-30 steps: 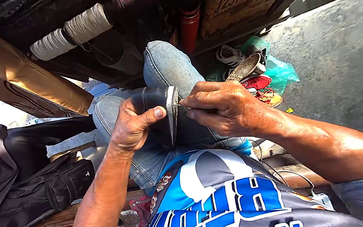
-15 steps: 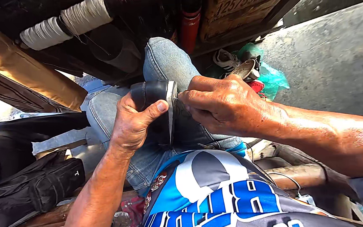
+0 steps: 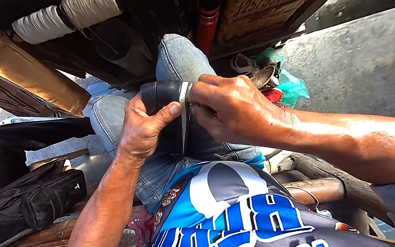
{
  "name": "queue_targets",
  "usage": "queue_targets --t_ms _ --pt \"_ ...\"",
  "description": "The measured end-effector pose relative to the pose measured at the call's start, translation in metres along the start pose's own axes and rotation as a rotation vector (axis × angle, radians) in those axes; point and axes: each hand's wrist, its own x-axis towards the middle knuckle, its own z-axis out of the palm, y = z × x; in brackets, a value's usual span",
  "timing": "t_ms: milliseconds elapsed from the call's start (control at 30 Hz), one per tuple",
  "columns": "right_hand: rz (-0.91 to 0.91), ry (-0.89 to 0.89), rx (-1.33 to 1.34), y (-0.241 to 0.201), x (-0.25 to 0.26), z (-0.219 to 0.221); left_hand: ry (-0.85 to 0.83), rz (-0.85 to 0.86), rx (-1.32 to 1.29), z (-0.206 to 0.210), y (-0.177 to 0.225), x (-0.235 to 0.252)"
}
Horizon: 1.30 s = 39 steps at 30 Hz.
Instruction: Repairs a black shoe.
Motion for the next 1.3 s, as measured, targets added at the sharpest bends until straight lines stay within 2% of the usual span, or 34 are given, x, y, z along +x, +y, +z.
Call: queue_targets --t_ms 100,267,367,600,767,867,1000,1067,1200,1300 --pt "0.064 -0.042 0.255 0.005 0.002 -0.003 -0.021 0.015 -0.078 -0.001 -0.002 -0.001" --pt "-0.068 -0.005 0.363 0.017 -0.012 -0.003 -0.11 0.013 -0.25 -0.01 -0.003 -0.01" --pt "-0.087 0.013 0.374 0.022 -0.021 -0.005 -0.16 -0.006 -0.126 -0.02 -0.012 -0.018" --pt "0.011 -0.04 0.373 0.018 -0.025 -0.014 -0.225 0.015 0.162 -0.048 -0.017 -0.026" --pt "0.121 -0.126 0.317 0.014 -0.018 -0.022 -0.137 0.025 0.298 -0.069 -0.007 -0.032" --pt "0.132 -0.131 0.364 0.014 -0.015 -0.022 -0.226 0.016 0.005 -0.078 0.003 -0.041" --pt "0.111 -0.133 0.428 0.015 -0.015 -0.019 -0.342 0.062 -0.461 -0.064 0.007 -0.045" --pt "0.108 -0.134 0.43 0.016 -0.015 -0.018 -0.29 0.054 -0.459 -0.056 0.0 -0.039" --pt "0.111 -0.119 0.415 0.017 -0.015 -0.017 -0.096 -0.089 -0.18 -0.034 -0.014 -0.021" --pt "0.106 -0.1 0.391 0.016 -0.015 -0.015 -0.075 0.013 -0.09 -0.015 -0.021 -0.012"
